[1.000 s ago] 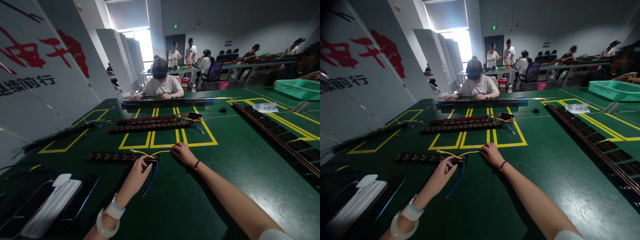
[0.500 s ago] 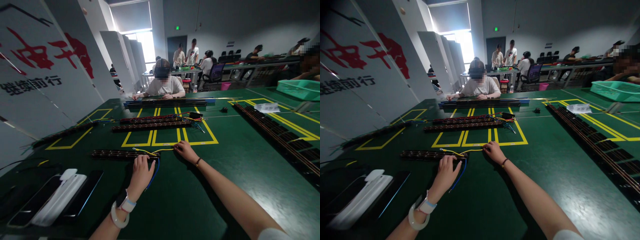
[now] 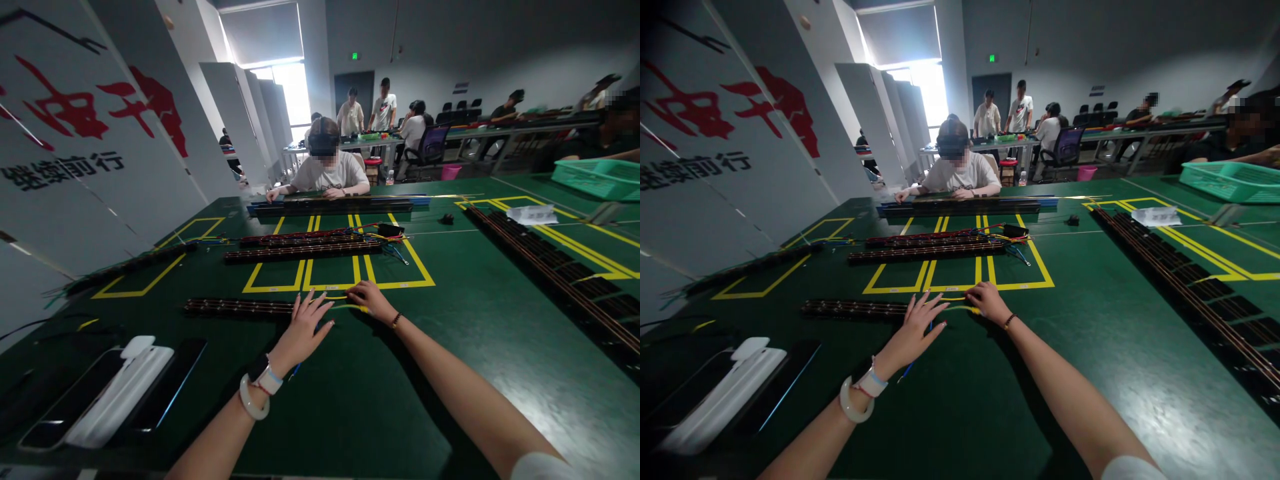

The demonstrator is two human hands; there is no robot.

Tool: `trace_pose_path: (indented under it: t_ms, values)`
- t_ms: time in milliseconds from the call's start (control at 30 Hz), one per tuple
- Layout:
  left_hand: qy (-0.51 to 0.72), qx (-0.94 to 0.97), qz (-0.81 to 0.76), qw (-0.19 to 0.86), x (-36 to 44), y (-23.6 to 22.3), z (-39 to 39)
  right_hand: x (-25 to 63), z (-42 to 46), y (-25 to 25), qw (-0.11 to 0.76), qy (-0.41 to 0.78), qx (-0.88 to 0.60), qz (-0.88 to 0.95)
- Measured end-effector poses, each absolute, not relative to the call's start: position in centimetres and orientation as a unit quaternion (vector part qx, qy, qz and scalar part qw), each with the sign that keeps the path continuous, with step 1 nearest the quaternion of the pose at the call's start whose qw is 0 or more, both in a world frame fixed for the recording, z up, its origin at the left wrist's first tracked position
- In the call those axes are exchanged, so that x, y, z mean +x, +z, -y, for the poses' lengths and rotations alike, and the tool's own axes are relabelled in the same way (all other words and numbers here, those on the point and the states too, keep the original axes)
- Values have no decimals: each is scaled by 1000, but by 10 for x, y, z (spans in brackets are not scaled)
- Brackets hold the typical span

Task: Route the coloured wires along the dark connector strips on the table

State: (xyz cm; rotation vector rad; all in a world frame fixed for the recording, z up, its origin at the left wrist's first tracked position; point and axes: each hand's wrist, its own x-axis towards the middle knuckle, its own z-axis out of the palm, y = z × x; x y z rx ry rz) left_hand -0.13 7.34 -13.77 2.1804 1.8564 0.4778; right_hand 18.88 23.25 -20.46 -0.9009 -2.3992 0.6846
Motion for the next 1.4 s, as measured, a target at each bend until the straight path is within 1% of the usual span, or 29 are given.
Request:
trace_pose_path:
  t_ms: [67, 167, 233, 300, 367, 433, 533, 600, 700, 767, 933, 1067, 1267, 1400]
  values:
    - [134, 775, -605, 126, -2, -134, -68, 190, -233, -202, 235, 266, -327, 876]
    - [103, 788, -599, 95, -19, -136, -59, 192, -234, -199, 221, 289, -321, 874]
    - [86, 776, -622, 59, -39, -142, -55, 192, -234, -197, 211, 295, -321, 875]
    - [59, 765, -639, 45, -59, -148, -52, 190, -231, -193, 204, 293, -327, 875]
    - [53, 750, -659, 33, -76, -154, -52, 185, -222, -185, 214, 266, -353, 871]
    - [49, 734, -677, 23, -88, -159, -54, 176, -208, -176, 240, 211, -374, 871]
    - [55, 719, -692, 18, -94, -168, -62, 160, -177, -167, 257, 150, -338, 893]
    - [60, 716, -695, 17, -94, -175, -67, 149, -157, -167, 237, 135, -307, 912]
    - [65, 717, -694, 14, -94, -181, -73, 136, -139, -174, 191, 117, -309, 924]
    - [72, 720, -689, 17, -95, -182, -75, 130, -135, -178, 170, 124, -323, 923]
    - [96, 719, -687, 35, -99, -183, -76, 114, -136, -173, 163, 143, -363, 906]
    - [100, 722, -684, 31, -103, -185, -79, 108, -141, -171, 123, 150, -373, 907]
    - [70, 742, -666, 19, -126, -175, -72, 127, -173, -161, 82, 191, -271, 940]
    - [51, 739, -671, 14, -154, -165, -63, 136, -201, -149, 32, 255, -212, 943]
